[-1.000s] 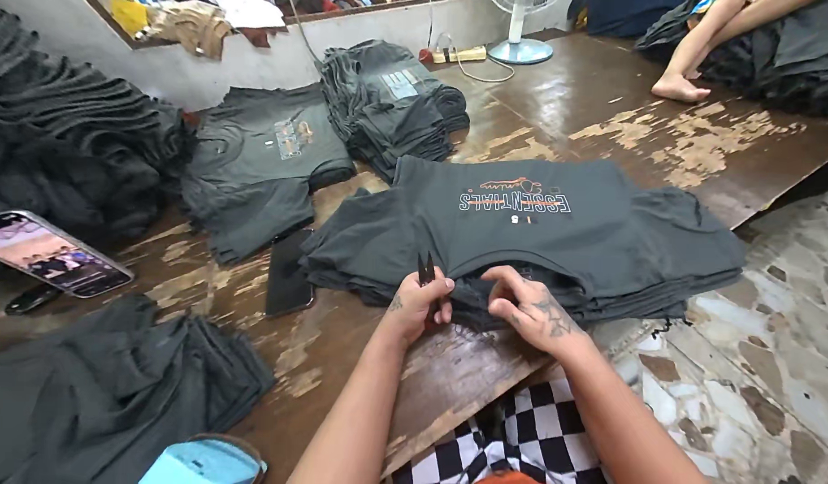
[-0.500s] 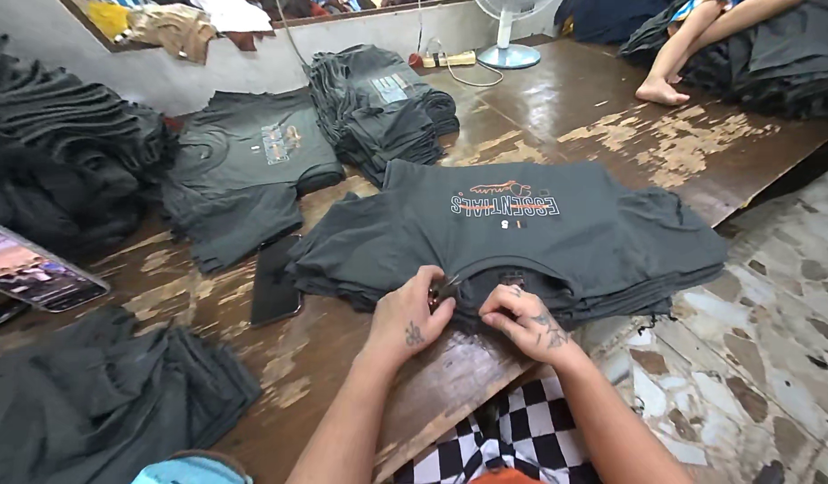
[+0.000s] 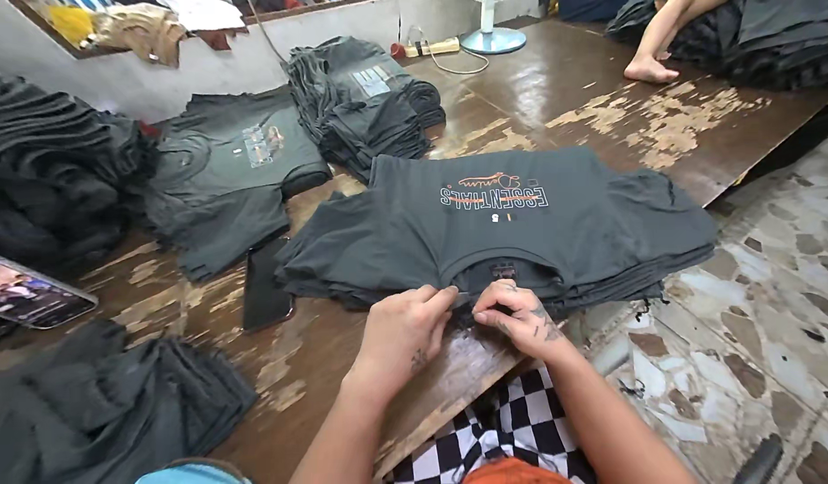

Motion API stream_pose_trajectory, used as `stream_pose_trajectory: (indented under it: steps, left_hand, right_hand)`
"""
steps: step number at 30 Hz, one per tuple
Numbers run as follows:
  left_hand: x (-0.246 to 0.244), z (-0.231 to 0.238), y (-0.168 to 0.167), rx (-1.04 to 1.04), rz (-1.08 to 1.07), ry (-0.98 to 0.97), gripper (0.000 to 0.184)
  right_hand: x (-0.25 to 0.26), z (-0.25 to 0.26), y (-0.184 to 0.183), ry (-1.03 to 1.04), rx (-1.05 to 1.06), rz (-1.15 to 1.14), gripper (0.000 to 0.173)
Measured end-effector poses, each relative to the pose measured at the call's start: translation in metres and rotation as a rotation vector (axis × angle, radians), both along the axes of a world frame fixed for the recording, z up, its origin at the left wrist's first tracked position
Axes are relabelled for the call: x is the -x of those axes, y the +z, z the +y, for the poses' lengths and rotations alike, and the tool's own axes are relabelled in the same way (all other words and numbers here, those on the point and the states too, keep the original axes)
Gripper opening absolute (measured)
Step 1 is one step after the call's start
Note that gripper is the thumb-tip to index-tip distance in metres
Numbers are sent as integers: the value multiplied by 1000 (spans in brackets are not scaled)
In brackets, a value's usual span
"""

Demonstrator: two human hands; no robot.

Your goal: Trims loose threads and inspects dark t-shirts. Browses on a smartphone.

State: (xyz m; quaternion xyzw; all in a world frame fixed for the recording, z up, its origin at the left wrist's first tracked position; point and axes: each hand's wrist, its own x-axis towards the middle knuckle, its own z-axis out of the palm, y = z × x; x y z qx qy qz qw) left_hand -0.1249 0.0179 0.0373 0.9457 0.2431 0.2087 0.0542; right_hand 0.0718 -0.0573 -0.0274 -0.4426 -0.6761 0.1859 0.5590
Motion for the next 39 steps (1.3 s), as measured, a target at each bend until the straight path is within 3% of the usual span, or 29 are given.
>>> stream_pose_trajectory:
  steps: [5, 10, 14, 18, 25, 27, 30, 34, 36, 39]
  left_hand:
    - [4, 6, -2, 142, -86, 82, 29]
    - [12, 29, -25, 395, -188, 295, 40]
    - [9, 33, -12, 532, -3, 338, 48]
    - [12, 25, 0, 425, 2, 285, 43]
    - [8, 8, 2, 136, -97, 54, 33]
    - [8, 8, 1, 157, -97, 62, 33]
    - [14, 17, -9, 192, -157, 177, 36]
    - [19, 38, -9, 474, 67, 339, 32]
    - [24, 46, -25, 505, -56, 344, 30]
    - [30, 49, -41, 511, -292, 354, 34]
  right_hand:
    - [2, -10, 6, 50, 54, -138, 26]
    - [13, 6, 28, -195, 156, -273, 31]
    - [24, 30, 4, -317, -98, -365, 15]
    - [12, 21, 3, -278, -129, -200, 19]
    - [6, 13, -5, -244, -133, -198, 24]
    - [6, 11, -7, -196, -139, -179, 31]
    - [7, 8, -3, -165, -129, -142, 56]
    - [16, 15, 18, -212, 87, -365, 42]
    - [14, 26, 17, -216, 111, -392, 39]
    - [-1, 36, 17, -76, 125, -251, 38]
